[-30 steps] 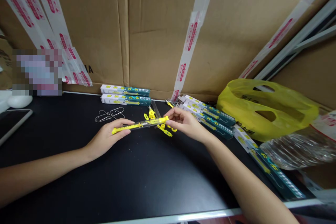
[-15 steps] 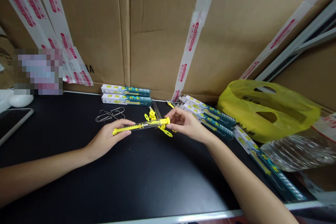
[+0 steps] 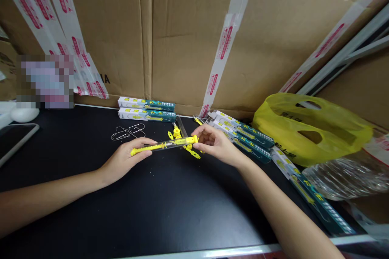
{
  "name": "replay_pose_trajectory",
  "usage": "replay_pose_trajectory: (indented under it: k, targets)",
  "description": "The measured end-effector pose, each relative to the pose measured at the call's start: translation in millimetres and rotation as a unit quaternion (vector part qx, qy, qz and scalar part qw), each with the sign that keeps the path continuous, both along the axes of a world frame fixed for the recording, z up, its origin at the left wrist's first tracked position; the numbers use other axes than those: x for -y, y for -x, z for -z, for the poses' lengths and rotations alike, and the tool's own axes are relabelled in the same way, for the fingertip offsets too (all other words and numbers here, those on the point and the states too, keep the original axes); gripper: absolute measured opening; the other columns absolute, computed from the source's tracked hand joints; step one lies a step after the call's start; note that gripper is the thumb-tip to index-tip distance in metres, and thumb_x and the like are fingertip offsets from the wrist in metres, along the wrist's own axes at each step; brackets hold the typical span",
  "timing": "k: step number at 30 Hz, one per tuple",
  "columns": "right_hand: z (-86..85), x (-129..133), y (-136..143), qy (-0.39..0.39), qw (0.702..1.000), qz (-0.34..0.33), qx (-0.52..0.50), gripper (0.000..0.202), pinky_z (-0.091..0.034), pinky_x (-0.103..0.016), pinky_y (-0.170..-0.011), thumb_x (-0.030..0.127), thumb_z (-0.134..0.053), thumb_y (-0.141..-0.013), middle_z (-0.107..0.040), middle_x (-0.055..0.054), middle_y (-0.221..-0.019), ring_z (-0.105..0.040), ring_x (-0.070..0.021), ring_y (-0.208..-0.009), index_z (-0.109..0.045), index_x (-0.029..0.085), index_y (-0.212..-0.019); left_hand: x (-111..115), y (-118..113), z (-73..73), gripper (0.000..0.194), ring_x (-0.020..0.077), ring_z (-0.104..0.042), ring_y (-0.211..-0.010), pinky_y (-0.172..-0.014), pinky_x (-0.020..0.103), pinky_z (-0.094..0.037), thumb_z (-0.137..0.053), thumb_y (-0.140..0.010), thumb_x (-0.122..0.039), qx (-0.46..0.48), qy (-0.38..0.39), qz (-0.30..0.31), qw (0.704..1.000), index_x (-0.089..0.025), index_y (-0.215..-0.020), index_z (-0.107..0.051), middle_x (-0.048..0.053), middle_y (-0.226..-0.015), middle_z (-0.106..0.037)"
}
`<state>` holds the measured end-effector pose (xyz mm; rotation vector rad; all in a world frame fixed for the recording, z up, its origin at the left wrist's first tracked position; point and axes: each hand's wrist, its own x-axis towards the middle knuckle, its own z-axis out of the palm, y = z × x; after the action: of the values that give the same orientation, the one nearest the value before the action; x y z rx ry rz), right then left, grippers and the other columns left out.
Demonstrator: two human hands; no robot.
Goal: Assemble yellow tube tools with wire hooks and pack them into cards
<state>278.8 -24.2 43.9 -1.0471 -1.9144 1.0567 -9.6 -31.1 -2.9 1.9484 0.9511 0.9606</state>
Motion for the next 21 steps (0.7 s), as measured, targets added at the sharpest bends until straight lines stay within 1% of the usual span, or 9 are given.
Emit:
replay_pose_trajectory:
  k: [4, 10, 14, 18, 21]
  targets:
    - [2.2, -1.9, -2.2, 0.016, 1.0, 0.0, 0.01, 0.025, -0.045, -0.023, -0.051, 0.039, -0.065, -0.08, -0.059, -0.002, -0.075, -0.052, -0.0103, -0.058, -0.055, 0.019, -0.09, 1.3, -0.2, -1.0, 0.029, 0.0193, -0.058, -0.099, -0.086, 0.031, -0.044, -0.052, -0.087, -0.04, -0.005, -0.009, 0.004, 1.0, -0.023, -0.111, -0.06, 0.001, -0.109, -0.065]
    - [4.0, -3.0, -0.3, 0.022, 1.0, -0.009, 0.016, 0.03, -0.042, -0.021, -0.045, 0.047, -0.056, -0.085, -0.058, 0.001, -0.063, -0.049, -0.0088, -0.048, -0.052, 0.019, -0.08, 1.7, 0.0, -1.7, 0.03, 0.0194, -0.059, -0.098, -0.086, 0.031, -0.045, -0.052, -0.087, -0.04, -0.005, -0.025, 0.004, 1.0, -0.023, -0.11, -0.06, 0.002, -0.108, -0.065]
    - [4.1, -3.0, -0.3, 0.032, 0.999, -0.012, 0.003, 0.029, -0.042, -0.02, -0.043, 0.046, -0.06, -0.082, -0.058, 0.001, -0.064, -0.05, -0.0086, -0.049, -0.052, 0.018, -0.081, 3.7, -0.3, -2.9, 0.028, 0.0185, -0.06, -0.099, -0.088, 0.031, -0.046, -0.053, -0.088, -0.037, -0.014, -0.041, -0.003, 0.999, -0.024, -0.111, -0.06, 0.001, -0.11, -0.065]
    - [5.4, -2.4, -1.3, 0.043, 0.999, -0.025, -0.003, 0.032, -0.043, -0.021, -0.043, 0.049, -0.059, -0.082, -0.058, 0.001, -0.064, -0.05, -0.0089, -0.048, -0.051, 0.019, -0.079, 6.7, -0.7, -3.5, 0.029, 0.0188, -0.059, -0.105, -0.094, 0.032, -0.044, -0.056, -0.086, -0.036, -0.014, -0.088, -0.018, 0.996, -0.023, -0.112, -0.062, 0.002, -0.114, -0.065]
    - [6.7, -1.2, -0.3, 0.055, 0.998, -0.032, 0.007, 0.036, -0.043, -0.021, -0.044, 0.053, -0.053, -0.084, -0.058, 0.0, -0.062, -0.049, -0.0094, -0.048, -0.048, 0.019, -0.075, 7.6, -0.6, -3.4, 0.029, 0.0192, -0.06, -0.103, -0.094, 0.034, -0.045, -0.056, -0.086, -0.035, -0.032, -0.133, -0.019, 0.99, -0.023, -0.112, -0.062, 0.003, -0.112, -0.066]
